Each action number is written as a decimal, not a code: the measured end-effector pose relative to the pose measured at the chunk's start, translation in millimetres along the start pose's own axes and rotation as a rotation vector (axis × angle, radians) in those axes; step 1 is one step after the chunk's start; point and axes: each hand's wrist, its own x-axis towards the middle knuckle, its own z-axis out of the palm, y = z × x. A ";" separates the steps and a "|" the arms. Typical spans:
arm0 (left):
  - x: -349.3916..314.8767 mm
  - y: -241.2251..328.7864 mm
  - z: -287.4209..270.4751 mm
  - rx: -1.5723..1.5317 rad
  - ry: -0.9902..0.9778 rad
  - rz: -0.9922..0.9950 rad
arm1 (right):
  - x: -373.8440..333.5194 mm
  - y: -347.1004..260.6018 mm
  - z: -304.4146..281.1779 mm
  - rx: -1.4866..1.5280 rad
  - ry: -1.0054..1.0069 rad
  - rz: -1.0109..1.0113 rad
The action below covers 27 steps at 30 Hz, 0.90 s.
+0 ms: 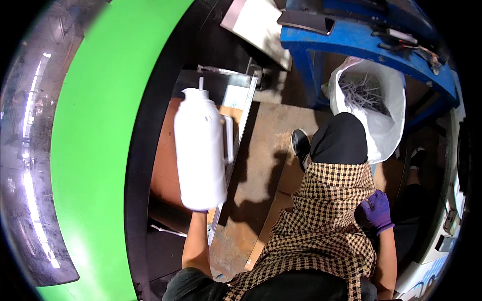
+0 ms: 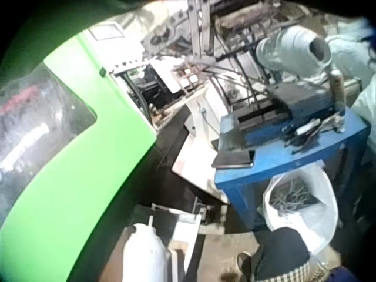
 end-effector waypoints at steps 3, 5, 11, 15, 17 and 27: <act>-14.9 -23.1 61.3 0.032 -0.055 -0.124 | 10.9 -7.3 -25.3 0.033 0.337 0.084; -37.5 -33.3 104.7 0.121 -0.113 -0.193 | 17.6 -10.5 -62.6 0.012 0.467 0.130; -118.3 4.2 257.3 0.745 -0.499 0.138 | -3.6 -62.3 -211.1 0.524 0.619 0.379; -146.5 -12.1 359.3 1.178 -1.114 1.209 | -22.2 -123.5 -235.7 1.324 0.557 0.018; -149.1 -32.8 400.5 1.120 -1.343 1.362 | -30.5 -130.5 -232.1 1.540 0.791 0.025; -213.0 -145.8 491.9 1.258 -1.734 1.036 | -36.2 -107.9 -173.5 0.208 0.914 0.043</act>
